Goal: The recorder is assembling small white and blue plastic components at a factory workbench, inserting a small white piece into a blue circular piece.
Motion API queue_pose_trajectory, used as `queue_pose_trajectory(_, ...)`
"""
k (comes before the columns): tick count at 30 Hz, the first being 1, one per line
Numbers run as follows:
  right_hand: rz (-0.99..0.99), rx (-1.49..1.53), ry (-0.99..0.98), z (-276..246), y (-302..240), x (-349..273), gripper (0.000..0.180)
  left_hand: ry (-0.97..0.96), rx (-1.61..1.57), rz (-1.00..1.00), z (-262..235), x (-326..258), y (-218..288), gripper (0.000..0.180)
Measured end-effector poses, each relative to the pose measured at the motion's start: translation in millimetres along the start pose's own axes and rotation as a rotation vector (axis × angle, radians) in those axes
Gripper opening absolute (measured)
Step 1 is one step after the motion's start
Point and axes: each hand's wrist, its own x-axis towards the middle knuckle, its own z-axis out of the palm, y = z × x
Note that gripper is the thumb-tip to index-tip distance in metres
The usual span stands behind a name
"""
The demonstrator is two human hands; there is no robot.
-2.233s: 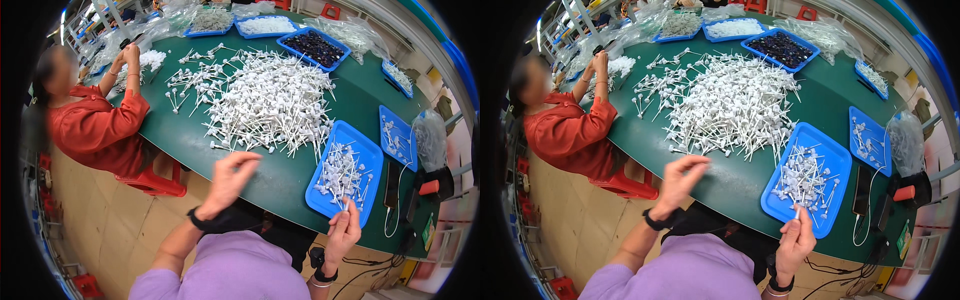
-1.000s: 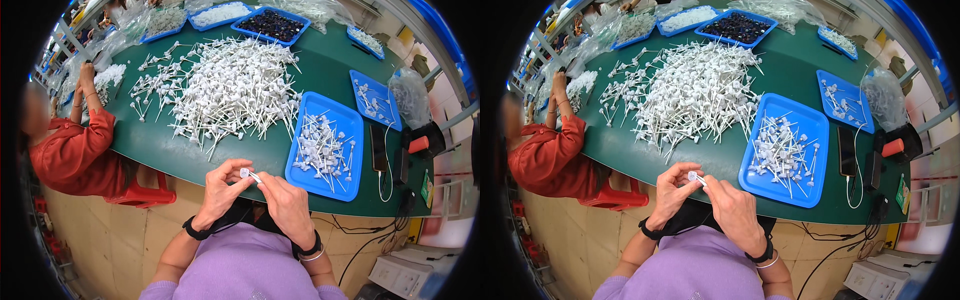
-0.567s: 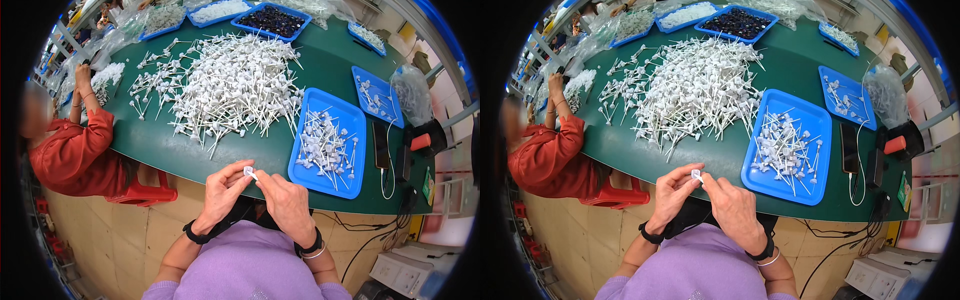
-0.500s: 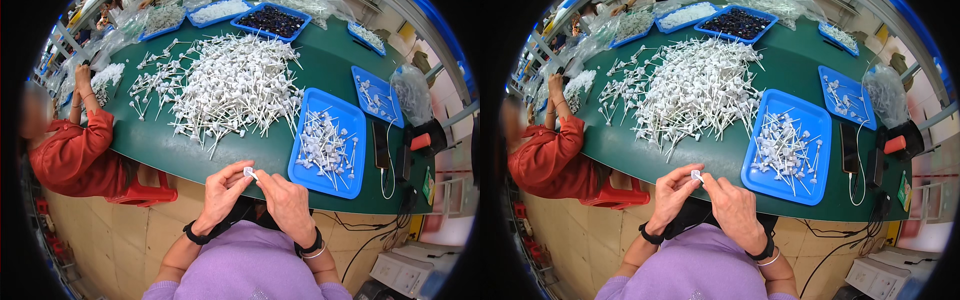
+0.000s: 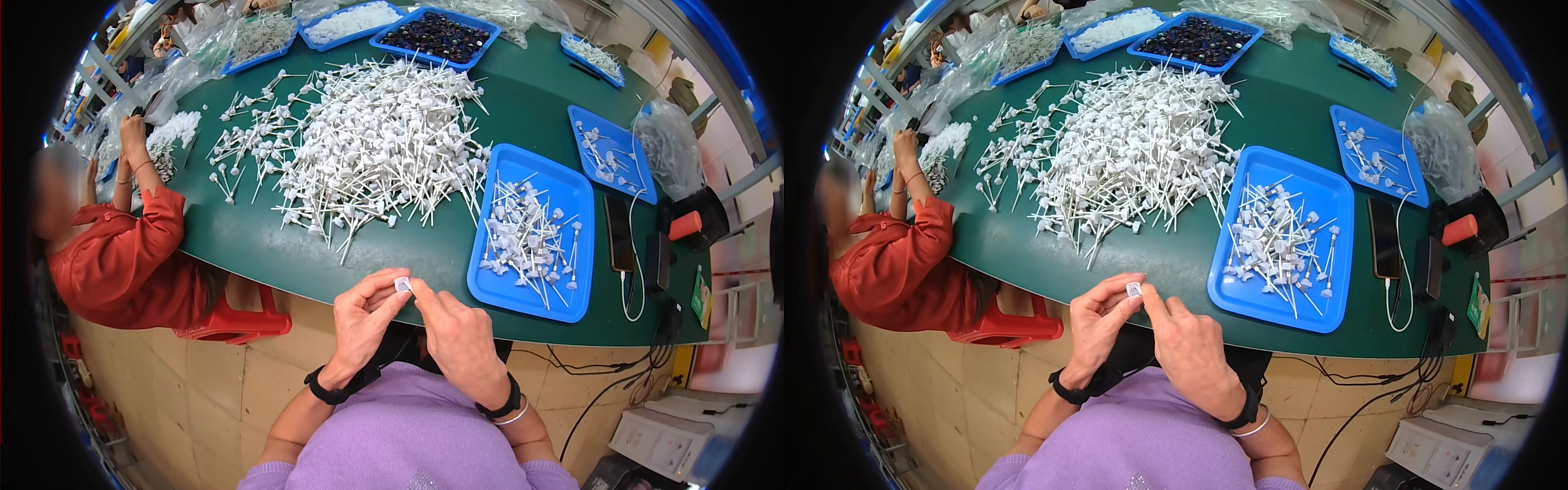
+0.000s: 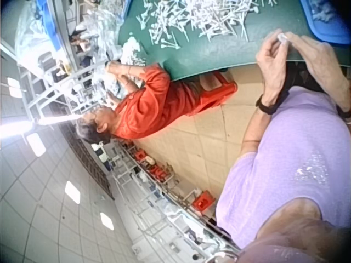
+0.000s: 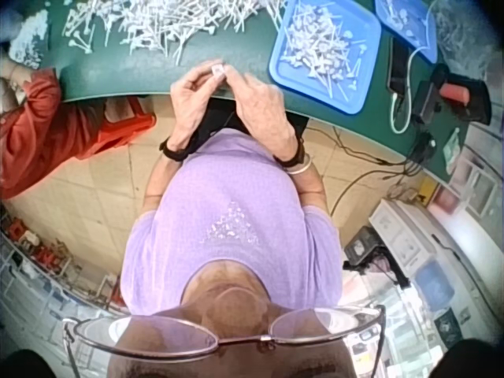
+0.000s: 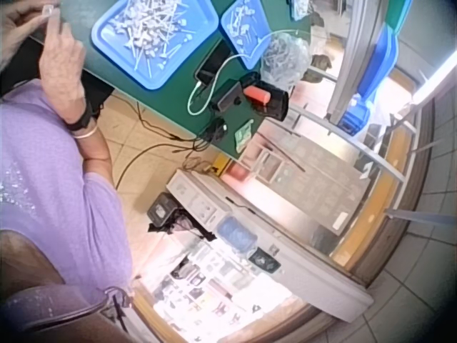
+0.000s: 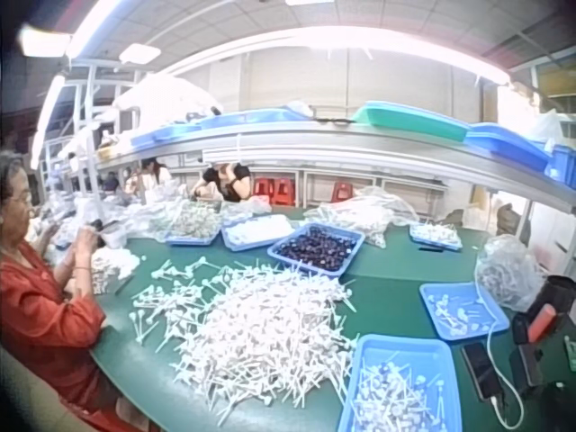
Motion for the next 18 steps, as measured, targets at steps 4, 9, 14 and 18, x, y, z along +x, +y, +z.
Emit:
queue_pose_trajectory(4,-0.039,0.078,0.047,-3.5,3.8,2.8,0.030,-0.002,0.196,0.120,-0.4,2.2,8.7,0.030)
queue_pose_trajectory(9,-0.066,0.103,0.064,-2.4,5.3,4.7,0.028,-0.037,0.353,0.081,-10.3,1.7,3.4,0.032)
queue_pose_trajectory(14,-0.072,0.095,0.058,-1.6,5.0,4.8,0.027,-0.018,0.143,0.005,-4.2,-0.2,4.6,0.032)
queue_pose_trajectory(18,-0.067,0.100,0.051,-2.3,5.3,5.6,0.026,-0.021,0.109,-0.044,-4.9,0.4,2.5,0.033)
